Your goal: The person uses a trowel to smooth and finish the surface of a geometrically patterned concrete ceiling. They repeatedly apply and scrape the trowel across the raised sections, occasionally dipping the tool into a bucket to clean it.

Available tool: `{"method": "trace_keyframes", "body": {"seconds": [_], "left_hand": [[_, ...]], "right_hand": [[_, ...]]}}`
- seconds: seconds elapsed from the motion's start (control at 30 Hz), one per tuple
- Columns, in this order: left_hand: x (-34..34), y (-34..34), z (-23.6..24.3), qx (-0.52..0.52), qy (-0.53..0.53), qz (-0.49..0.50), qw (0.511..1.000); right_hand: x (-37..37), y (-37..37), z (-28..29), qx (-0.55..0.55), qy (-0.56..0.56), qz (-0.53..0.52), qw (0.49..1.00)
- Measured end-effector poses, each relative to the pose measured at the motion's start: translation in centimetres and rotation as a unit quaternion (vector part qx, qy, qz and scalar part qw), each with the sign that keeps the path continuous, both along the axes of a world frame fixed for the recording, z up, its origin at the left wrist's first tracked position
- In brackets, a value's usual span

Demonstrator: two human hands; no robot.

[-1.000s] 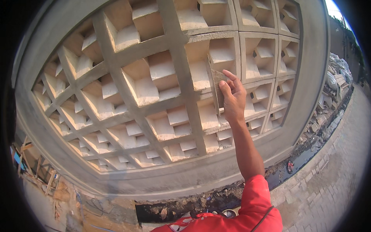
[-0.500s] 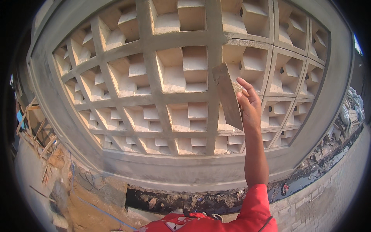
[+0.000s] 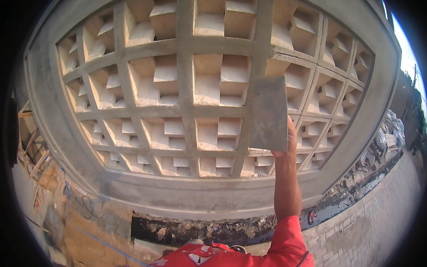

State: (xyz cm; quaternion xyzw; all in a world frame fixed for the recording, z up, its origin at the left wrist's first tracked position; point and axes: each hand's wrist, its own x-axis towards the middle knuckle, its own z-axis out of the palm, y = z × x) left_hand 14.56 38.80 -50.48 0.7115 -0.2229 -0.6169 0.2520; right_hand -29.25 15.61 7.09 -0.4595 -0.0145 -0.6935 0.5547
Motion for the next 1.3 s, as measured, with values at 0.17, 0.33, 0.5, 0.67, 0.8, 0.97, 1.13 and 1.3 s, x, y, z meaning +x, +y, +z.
{"method": "trace_keyframes", "body": {"seconds": [0.17, 0.33, 0.5, 0.67, 0.8, 0.97, 1.13, 1.3], "left_hand": [[1.8, -1.8, 0.4, 0.000, 0.003, -0.021, 1.000], [3.3, -2.8, -1.2, 0.004, 0.010, -0.046, 0.999], [5.1, -3.9, -1.7, 0.003, 0.014, -0.062, 0.998], [6.7, -5.4, -2.1, 0.001, 0.017, -0.085, 0.996], [9.4, -4.9, -2.8, -0.020, 0.021, -0.082, 0.996], [10.3, -2.9, -6.0, -0.077, 0.061, -0.128, 0.987], [9.5, -2.4, -3.2, 0.050, 0.030, -0.157, 0.986], [9.0, -3.4, 0.0, 0.080, -0.022, -0.203, 0.976]], "right_hand": [[1.7, -1.3, -0.1, -0.042, -0.017, 0.042, 0.998], [5.1, -0.3, 4.6, -0.092, 0.087, -0.099, 0.987], [8.4, -0.6, 8.4, -0.097, 0.221, -0.374, 0.895], [9.1, 0.3, 6.2, -0.062, 0.123, -0.184, 0.973], [11.5, 3.6, 0.2, 0.032, 0.098, -0.187, 0.977], [5.8, 6.3, -19.2, 0.402, 0.331, -0.290, 0.803], [2.7, 18.3, -37.1, 0.697, 0.278, -0.295, 0.592], [1.0, 30.2, -49.7, 0.775, 0.073, -0.139, 0.612]]}}
